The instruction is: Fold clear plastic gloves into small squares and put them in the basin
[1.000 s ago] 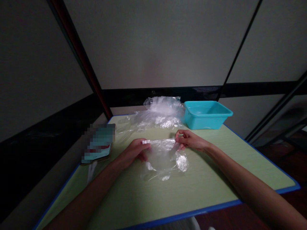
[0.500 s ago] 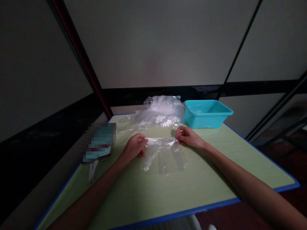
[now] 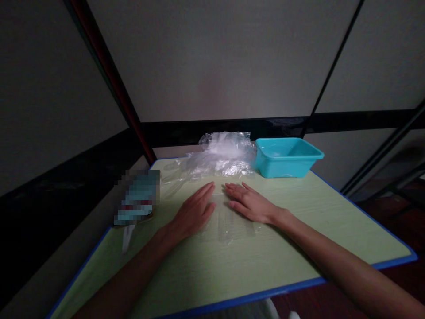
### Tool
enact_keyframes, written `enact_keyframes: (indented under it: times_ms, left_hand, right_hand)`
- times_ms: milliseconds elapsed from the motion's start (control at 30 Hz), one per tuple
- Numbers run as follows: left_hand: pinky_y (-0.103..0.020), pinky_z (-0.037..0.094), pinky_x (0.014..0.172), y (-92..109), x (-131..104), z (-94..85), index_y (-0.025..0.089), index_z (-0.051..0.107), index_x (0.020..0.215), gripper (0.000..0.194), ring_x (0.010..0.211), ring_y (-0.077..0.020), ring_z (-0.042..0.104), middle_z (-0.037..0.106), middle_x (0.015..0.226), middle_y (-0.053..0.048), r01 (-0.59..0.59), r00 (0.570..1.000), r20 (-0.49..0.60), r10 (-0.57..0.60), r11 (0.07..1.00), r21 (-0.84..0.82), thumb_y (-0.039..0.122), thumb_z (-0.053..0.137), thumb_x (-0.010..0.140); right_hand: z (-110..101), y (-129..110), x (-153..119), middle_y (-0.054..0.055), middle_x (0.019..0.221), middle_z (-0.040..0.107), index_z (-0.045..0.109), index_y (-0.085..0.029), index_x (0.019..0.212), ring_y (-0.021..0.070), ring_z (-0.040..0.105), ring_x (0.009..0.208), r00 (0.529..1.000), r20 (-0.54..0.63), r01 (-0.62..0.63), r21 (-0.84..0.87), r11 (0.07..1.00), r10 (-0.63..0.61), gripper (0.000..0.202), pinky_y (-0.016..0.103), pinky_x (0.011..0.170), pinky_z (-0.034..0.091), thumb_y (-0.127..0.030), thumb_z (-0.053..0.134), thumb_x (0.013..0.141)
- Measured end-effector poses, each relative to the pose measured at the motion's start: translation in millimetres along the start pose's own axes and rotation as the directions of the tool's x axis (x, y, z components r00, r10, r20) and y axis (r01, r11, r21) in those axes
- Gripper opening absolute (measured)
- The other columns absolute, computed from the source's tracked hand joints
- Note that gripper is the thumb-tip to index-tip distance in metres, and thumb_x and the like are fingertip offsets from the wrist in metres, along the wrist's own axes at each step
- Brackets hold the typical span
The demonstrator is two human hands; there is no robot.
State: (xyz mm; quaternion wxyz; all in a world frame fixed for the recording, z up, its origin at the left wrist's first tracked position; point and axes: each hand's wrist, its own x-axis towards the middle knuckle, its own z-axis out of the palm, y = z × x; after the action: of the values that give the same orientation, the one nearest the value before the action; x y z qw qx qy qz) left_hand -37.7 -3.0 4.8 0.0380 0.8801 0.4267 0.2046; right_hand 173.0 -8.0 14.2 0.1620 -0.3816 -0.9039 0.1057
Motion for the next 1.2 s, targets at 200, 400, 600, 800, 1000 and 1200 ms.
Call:
enact_keyframes:
  times_ms: [200, 400, 600, 800, 1000, 1200]
  left_hand:
    - [-0.033, 0.018, 0.104, 0, -4, 8.8, 0.004, 0.025, 0.13, 0.051, 0.128, -0.0176, 0.018, 0.023, 0.138, -0.014, -0.079, 0.979, 0.197, 0.052, 0.988, 0.132, 0.031, 0.025, 0.086]
    - [-0.036, 0.018, 0.104, -4, -5, 7.3, 0.005, 0.025, 0.13, 0.052, 0.128, -0.0185, 0.015, 0.022, 0.138, -0.013, -0.056, 0.971, 0.237, 0.008, 0.979, 0.195, 0.034, 0.02, 0.087]
    - [-0.036, 0.016, 0.104, -3, -7, 4.0, 0.005, 0.024, 0.131, 0.052, 0.129, -0.0183, 0.013, 0.018, 0.139, -0.013, -0.049, 0.963, 0.268, -0.01, 0.976, 0.211, 0.033, 0.018, 0.088]
    - [-0.036, 0.016, 0.103, -6, -7, 1.1, 0.008, 0.026, 0.13, 0.051, 0.128, -0.0167, 0.014, 0.02, 0.139, -0.011, -0.015, 0.964, 0.266, -0.026, 0.988, 0.154, 0.034, 0.017, 0.088]
    - [-0.037, 0.016, 0.103, -16, -11, -8.6, 0.009, 0.025, 0.131, 0.052, 0.128, -0.0161, 0.015, 0.021, 0.139, -0.01, 0.066, 0.949, 0.301, -0.094, 0.992, 0.104, 0.035, 0.015, 0.087]
    - [-0.036, 0.019, 0.102, -33, -13, -7.9, 0.004, 0.032, 0.127, 0.053, 0.126, -0.0177, 0.022, 0.028, 0.136, -0.013, 0.174, 0.964, 0.19, -0.187, 0.981, 0.083, 0.034, 0.017, 0.086]
  right_hand:
    - [7, 2, -1, 0.012, 0.139, 0.015, 0.016, -0.009, 0.135, 0.0208, 0.013, 0.128, 0.986, 0.165, -0.027, -0.056, 0.998, 0.036, 0.065, 0.041, 0.104, 0.008, -0.052, 0.019, 0.086]
    - [6, 7, -2, 0.01, 0.141, 0.011, 0.009, -0.012, 0.136, 0.0202, 0.009, 0.129, 0.979, 0.197, -0.046, -0.057, 0.997, 0.056, 0.071, 0.041, 0.104, 0.002, -0.059, 0.015, 0.083]
    - [3, 11, -4, 0.01, 0.141, 0.008, 0.007, -0.012, 0.136, 0.0196, 0.007, 0.129, 0.967, 0.242, -0.069, -0.062, 0.996, 0.083, 0.072, 0.041, 0.104, 0.0, -0.06, 0.014, 0.082]
    - [-2, 18, -11, 0.01, 0.141, 0.009, 0.008, -0.013, 0.136, 0.0202, 0.007, 0.129, 0.965, 0.235, -0.104, -0.05, 0.993, 0.113, 0.071, 0.043, 0.104, 0.003, -0.06, 0.016, 0.082]
    - [-2, 29, -15, 0.01, 0.141, 0.008, 0.01, -0.014, 0.136, 0.0207, 0.007, 0.129, 0.97, 0.212, -0.118, -0.009, 0.993, 0.117, 0.07, 0.045, 0.104, 0.004, -0.058, 0.021, 0.083]
    - [-8, 37, -15, 0.011, 0.137, 0.025, 0.027, -0.013, 0.132, 0.022, 0.02, 0.127, 0.984, 0.132, -0.141, 0.145, 0.979, 0.122, 0.058, 0.045, 0.103, 0.012, -0.048, 0.026, 0.086]
